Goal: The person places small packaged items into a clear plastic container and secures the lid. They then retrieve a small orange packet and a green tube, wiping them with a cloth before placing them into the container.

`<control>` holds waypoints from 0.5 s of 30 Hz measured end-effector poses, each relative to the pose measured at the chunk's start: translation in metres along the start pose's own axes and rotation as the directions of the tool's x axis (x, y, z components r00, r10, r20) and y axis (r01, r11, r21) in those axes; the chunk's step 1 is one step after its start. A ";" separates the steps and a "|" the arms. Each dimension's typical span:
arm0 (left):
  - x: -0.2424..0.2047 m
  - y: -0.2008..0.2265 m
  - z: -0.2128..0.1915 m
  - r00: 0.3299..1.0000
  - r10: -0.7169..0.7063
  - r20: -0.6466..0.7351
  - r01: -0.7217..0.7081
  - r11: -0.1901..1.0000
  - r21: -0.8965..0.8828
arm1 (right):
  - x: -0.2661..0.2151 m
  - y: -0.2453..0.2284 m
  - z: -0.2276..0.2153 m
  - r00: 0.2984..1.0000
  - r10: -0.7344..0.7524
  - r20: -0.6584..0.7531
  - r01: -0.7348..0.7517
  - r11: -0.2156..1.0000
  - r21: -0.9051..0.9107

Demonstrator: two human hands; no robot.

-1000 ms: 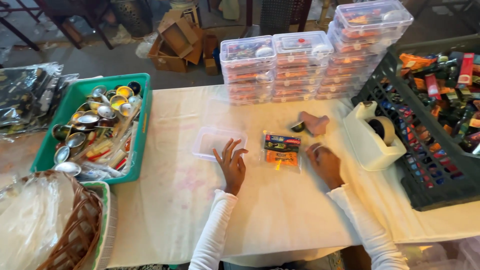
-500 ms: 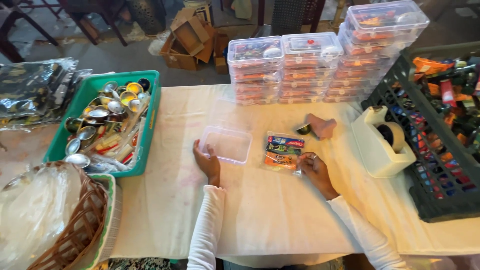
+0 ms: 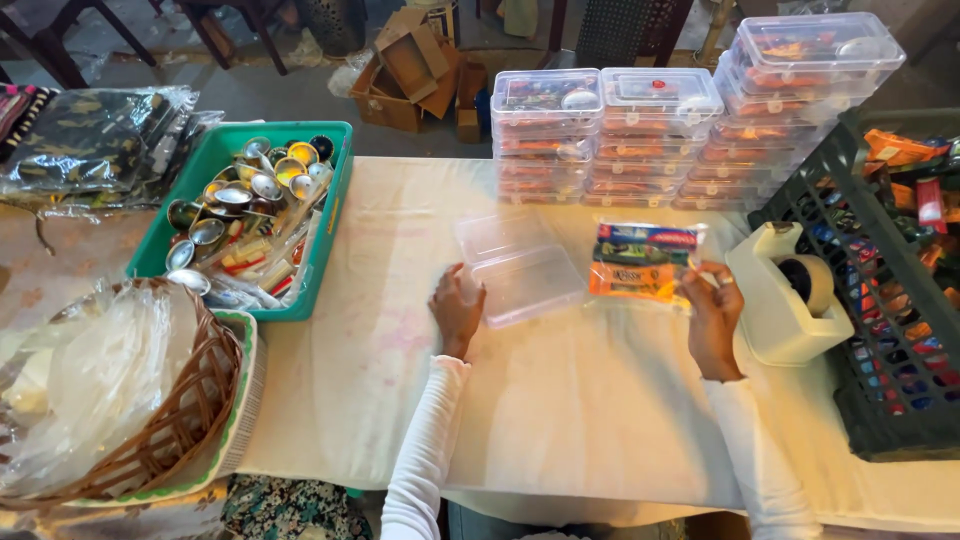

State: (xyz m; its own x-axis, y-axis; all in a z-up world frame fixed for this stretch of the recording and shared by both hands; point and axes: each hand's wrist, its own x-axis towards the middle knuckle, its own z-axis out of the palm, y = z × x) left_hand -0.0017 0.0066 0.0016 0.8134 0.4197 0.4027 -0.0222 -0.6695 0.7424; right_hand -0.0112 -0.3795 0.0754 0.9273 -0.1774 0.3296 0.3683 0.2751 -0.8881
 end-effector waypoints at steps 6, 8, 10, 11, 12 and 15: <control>-0.013 -0.022 0.027 0.957 0.248 0.151 -0.242 0.968 -0.060 | 0.029 0.008 0.064 0.967 0.080 0.243 -0.097 0.994 0.059; -0.012 -0.025 0.030 0.954 0.251 0.162 -0.249 0.968 -0.032 | 0.029 0.023 0.082 0.945 0.180 0.272 -0.198 0.979 0.040; -0.011 -0.028 0.031 0.952 0.250 0.175 -0.254 0.967 0.001 | 0.029 0.041 0.095 0.911 0.281 0.303 -0.300 0.954 0.019; -0.011 -0.028 0.031 0.952 0.230 0.200 -0.237 0.971 0.016 | 0.028 0.052 0.099 0.878 0.378 0.295 -0.389 0.921 -0.023; -0.011 -0.028 0.032 0.952 0.208 0.223 -0.220 0.975 0.028 | 0.029 0.063 0.102 0.836 0.470 0.283 -0.472 0.879 -0.067; -0.009 -0.030 0.034 0.953 0.192 0.233 -0.194 0.981 -0.016 | 0.029 0.123 0.086 0.790 0.479 0.383 -0.494 0.867 -0.065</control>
State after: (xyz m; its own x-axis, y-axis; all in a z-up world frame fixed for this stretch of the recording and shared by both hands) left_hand 0.0117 0.0022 -0.0425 0.9068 0.1282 0.4016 -0.1890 -0.7280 0.6590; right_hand 0.0669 -0.2697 0.0035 0.9343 0.3539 -0.0418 -0.1429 0.2645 -0.9537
